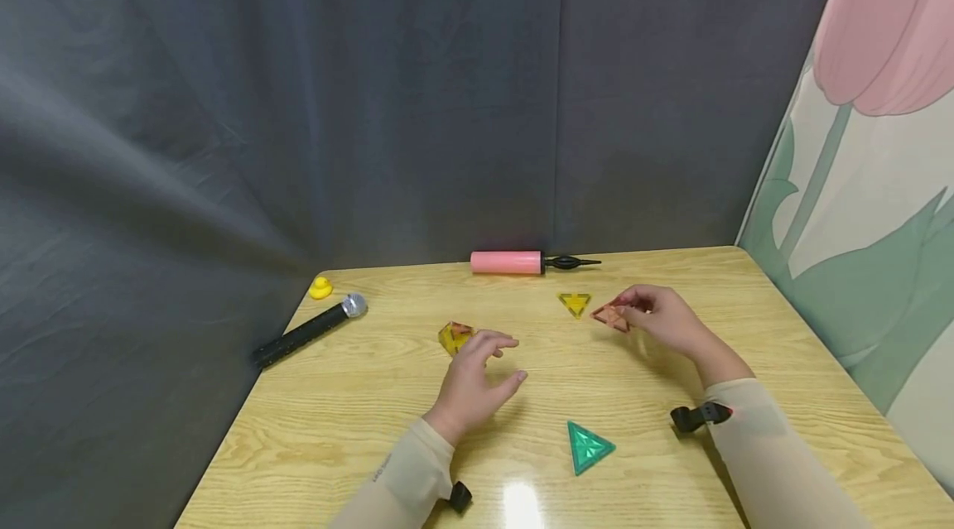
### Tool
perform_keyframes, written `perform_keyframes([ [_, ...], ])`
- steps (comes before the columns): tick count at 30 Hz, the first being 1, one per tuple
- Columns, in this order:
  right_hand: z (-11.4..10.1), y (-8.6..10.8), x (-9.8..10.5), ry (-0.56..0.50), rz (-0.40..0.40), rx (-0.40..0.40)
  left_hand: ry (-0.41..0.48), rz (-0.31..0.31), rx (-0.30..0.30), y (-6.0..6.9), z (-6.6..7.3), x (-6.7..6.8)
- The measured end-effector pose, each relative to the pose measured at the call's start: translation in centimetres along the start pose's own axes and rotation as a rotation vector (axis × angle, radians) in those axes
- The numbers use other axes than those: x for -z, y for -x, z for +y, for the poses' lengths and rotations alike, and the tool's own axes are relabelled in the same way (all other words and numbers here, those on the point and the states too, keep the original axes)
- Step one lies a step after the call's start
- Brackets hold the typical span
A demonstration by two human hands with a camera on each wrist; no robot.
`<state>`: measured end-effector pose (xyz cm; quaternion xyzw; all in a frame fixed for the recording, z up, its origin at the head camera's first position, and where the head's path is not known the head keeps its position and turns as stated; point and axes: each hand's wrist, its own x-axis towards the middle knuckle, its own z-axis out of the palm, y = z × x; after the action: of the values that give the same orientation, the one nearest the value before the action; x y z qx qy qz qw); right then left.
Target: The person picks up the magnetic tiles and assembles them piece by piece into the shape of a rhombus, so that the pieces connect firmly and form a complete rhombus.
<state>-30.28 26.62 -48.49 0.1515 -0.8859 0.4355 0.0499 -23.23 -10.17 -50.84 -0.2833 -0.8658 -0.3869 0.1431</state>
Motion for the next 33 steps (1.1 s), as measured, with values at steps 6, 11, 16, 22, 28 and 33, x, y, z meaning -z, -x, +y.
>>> perform_keyframes([
  [6, 0.3, 0.0, 0.3, 0.02, 0.054, 0.031, 0.018, -0.105, 0.003, 0.3, 1.1, -1.2],
  [11, 0.2, 0.0, 0.5, 0.018, 0.055, 0.018, 0.01, -0.196, 0.019, 0.6, 1.9, -2.0],
  [16, 0.2, 0.1, 0.7, 0.015, 0.059, 0.005, 0.027, -0.27, 0.055, 0.7, 2.5, -2.5],
  [22, 0.4, 0.2, 0.9, 0.006, 0.057, -0.01, 0.03, -0.351, 0.062, 0.8, 2.8, -3.1],
  [28, 0.7, 0.1, 0.9, 0.008, 0.059, -0.013, -0.003, -0.409, 0.006, 0.6, 3.4, -3.6],
  [33, 0.6, 0.2, 0.8, 0.007, 0.052, -0.016, -0.053, -0.466, -0.006, 0.7, 4.1, -3.9],
])
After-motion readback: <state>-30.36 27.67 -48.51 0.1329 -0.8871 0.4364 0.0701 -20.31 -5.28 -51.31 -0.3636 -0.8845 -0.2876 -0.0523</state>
